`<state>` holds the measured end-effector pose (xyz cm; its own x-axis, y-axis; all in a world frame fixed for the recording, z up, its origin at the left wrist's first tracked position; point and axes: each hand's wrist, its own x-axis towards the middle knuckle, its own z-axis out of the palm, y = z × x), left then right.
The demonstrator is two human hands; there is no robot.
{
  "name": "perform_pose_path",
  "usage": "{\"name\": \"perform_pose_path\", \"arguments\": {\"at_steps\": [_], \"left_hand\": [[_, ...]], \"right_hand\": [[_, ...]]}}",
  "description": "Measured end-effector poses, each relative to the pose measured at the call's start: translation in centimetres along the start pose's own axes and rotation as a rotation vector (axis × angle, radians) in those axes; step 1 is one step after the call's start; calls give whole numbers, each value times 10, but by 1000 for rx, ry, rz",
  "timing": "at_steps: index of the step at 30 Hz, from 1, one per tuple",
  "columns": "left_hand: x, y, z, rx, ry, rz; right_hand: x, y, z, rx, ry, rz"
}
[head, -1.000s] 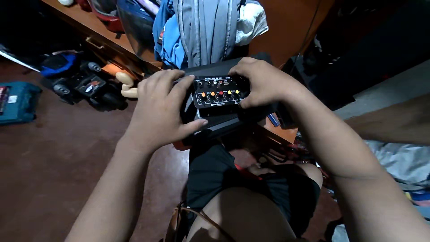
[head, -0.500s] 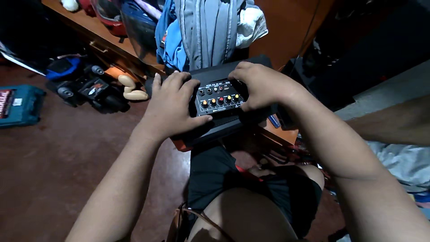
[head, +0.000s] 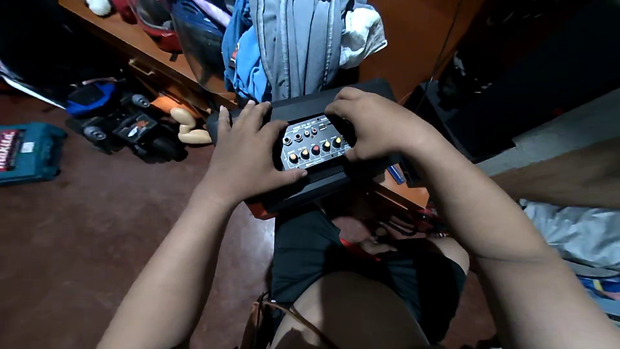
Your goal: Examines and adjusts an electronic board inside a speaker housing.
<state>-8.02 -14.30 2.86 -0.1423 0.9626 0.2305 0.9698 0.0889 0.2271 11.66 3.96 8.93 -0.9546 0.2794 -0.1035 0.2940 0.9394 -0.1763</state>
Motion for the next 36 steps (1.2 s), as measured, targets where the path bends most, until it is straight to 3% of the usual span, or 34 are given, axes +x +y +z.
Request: {"name": "perform_pose_path", "arguments": {"at_steps": [10,20,36], "left_hand": [[4,2,-1,87,-21,32],[10,-5,-6,72,-31,115],[12,-1,-3,86,8,165]], "right_hand": [[-4,5,4,24,28,-15],[-34,67,10,196,145,-169],[-25,88,33,166,255,-308]]}}
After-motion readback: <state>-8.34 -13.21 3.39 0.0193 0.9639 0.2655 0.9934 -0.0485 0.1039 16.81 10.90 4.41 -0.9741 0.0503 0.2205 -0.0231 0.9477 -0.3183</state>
